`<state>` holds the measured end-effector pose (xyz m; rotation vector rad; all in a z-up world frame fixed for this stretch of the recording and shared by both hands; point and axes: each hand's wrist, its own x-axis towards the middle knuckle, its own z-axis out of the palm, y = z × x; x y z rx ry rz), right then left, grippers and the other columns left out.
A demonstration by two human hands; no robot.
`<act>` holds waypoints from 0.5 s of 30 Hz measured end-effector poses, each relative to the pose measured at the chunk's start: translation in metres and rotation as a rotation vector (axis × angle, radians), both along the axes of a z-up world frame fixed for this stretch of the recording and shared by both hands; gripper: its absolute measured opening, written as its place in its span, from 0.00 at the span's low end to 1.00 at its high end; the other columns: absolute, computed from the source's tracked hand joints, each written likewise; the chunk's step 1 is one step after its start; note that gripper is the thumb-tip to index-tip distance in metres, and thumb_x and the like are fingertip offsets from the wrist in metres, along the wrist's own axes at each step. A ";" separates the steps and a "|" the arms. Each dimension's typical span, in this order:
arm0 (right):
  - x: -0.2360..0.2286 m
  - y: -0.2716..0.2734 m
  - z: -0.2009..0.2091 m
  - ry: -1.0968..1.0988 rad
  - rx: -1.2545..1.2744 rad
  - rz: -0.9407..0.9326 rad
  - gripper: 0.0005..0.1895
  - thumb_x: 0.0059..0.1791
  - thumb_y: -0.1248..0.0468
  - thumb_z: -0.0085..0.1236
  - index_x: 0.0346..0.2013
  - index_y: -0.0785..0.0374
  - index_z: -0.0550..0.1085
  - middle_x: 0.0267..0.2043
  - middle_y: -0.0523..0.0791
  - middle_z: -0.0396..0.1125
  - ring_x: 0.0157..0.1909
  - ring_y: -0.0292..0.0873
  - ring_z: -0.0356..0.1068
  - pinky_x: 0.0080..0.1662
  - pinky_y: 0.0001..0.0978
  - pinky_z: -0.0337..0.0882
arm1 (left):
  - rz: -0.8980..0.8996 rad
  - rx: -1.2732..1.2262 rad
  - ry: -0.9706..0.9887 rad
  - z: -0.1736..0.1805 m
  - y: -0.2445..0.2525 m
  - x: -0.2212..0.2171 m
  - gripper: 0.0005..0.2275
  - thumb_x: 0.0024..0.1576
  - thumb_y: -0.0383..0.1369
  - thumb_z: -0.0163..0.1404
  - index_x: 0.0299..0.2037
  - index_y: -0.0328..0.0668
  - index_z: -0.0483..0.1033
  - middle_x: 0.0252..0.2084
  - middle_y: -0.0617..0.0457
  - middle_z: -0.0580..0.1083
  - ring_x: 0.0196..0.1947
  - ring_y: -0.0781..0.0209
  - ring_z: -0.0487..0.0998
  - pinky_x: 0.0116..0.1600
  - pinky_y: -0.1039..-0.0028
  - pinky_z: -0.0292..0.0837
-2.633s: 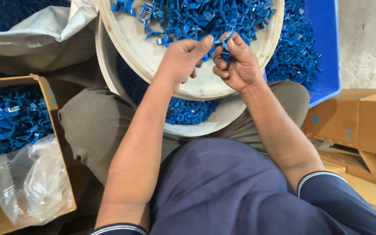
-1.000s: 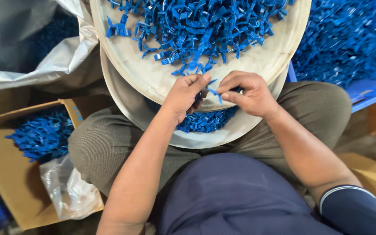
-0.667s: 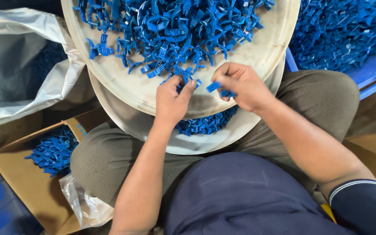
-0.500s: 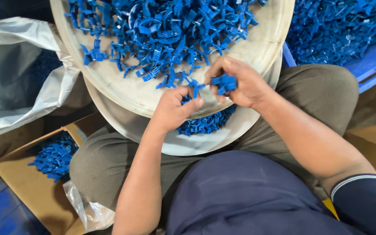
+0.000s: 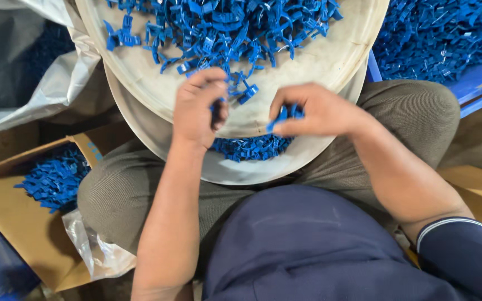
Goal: The person sits cross-legged and sorts small blue plastic clips from a white basin on their lap, picking them up by hand and placing them into a cardboard box to the left. The process is repetitive, with the person continuously handling the clips.
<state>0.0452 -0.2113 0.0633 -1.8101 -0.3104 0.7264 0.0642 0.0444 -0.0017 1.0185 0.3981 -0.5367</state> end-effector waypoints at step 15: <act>-0.005 0.047 -0.003 -0.572 -0.516 -0.151 0.18 0.50 0.55 0.65 0.50 0.59 0.76 0.39 0.47 0.73 0.39 0.52 0.74 0.40 0.45 0.71 | 0.216 -0.340 -0.216 0.021 0.015 -0.001 0.07 0.61 0.29 0.57 0.45 0.38 0.74 0.35 0.47 0.75 0.29 0.58 0.77 0.26 0.70 0.70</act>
